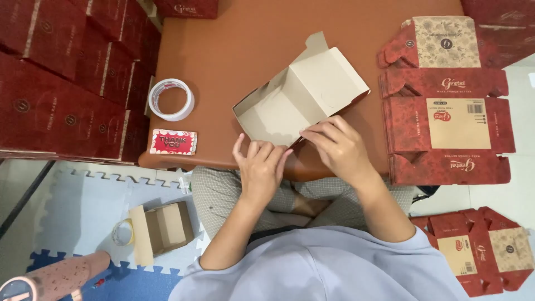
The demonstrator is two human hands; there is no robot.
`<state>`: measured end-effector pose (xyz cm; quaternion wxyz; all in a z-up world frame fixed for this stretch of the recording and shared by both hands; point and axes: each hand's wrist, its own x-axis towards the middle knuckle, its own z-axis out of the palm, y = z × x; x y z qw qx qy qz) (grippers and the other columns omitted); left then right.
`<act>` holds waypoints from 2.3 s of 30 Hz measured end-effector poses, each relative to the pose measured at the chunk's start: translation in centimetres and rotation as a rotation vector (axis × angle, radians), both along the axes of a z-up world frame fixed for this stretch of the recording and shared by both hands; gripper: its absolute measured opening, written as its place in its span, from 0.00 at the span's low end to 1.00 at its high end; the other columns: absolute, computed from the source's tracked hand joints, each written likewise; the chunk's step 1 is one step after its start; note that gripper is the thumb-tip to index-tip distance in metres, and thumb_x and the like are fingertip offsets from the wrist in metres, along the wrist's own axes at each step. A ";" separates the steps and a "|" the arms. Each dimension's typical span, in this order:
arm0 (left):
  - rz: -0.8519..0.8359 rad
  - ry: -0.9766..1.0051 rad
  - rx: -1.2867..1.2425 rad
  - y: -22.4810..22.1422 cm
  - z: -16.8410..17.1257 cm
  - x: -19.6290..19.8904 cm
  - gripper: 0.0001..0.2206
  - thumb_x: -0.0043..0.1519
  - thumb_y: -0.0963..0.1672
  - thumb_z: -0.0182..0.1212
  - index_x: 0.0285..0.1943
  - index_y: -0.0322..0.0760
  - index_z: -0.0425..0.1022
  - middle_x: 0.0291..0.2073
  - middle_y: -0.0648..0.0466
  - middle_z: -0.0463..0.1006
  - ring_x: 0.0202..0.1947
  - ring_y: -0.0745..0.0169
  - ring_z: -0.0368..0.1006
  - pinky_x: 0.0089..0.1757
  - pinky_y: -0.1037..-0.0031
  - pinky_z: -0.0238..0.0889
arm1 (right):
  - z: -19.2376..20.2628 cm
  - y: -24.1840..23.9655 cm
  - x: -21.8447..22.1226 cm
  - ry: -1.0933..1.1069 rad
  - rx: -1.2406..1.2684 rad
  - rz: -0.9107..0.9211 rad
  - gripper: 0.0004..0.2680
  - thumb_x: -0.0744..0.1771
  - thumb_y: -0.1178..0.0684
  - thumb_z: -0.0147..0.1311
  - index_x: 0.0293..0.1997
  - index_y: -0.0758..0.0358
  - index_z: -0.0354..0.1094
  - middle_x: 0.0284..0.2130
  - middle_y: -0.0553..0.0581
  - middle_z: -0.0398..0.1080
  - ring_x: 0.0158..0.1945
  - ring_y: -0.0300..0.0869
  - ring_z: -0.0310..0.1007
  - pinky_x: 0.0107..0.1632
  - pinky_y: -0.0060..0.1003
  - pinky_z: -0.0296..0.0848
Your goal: Folding flat cardboard templates into boxes, applying stickers, and stacking the finished products.
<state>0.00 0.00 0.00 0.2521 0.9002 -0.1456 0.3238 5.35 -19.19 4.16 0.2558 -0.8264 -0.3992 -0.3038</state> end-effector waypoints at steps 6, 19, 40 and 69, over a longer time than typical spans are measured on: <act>-0.026 -0.022 0.029 -0.4 -1.2 0.4 0.03 0.63 0.45 0.65 0.37 0.44 0.79 0.24 0.59 0.70 0.37 0.62 0.70 0.62 0.42 0.42 | -0.4 0.4 -0.1 -0.037 -0.036 -0.005 0.03 0.67 0.62 0.57 0.36 0.61 0.76 0.34 0.53 0.74 0.39 0.46 0.75 0.40 0.35 0.77; -0.065 0.292 -0.398 2.7 -0.4 1.0 0.29 0.70 0.45 0.48 0.80 0.34 0.44 0.70 0.33 0.51 0.72 0.30 0.45 0.65 0.41 0.36 | 1.2 -1.5 -1.2 0.056 -0.043 -0.014 0.07 0.68 0.65 0.49 0.40 0.65 0.76 0.42 0.59 0.76 0.48 0.50 0.76 0.60 0.42 0.73; -0.341 0.239 -0.039 -1.1 2.9 2.6 0.06 0.67 0.44 0.55 0.47 0.50 0.78 0.42 0.63 0.76 0.41 0.62 0.78 0.43 0.71 0.72 | -0.9 -3.7 -5.1 0.349 -0.061 -0.267 0.04 0.67 0.54 0.58 0.44 0.51 0.74 0.29 0.47 0.77 0.38 0.40 0.78 0.57 0.40 0.68; -0.355 0.343 -0.683 0.4 -1.6 4.7 0.02 0.65 0.43 0.63 0.42 0.41 0.79 0.36 0.54 0.74 0.40 0.60 0.74 0.43 0.68 0.71 | -1.3 -2.4 -4.4 0.344 0.067 -0.313 0.02 0.65 0.60 0.61 0.38 0.60 0.74 0.27 0.52 0.77 0.34 0.42 0.79 0.59 0.44 0.66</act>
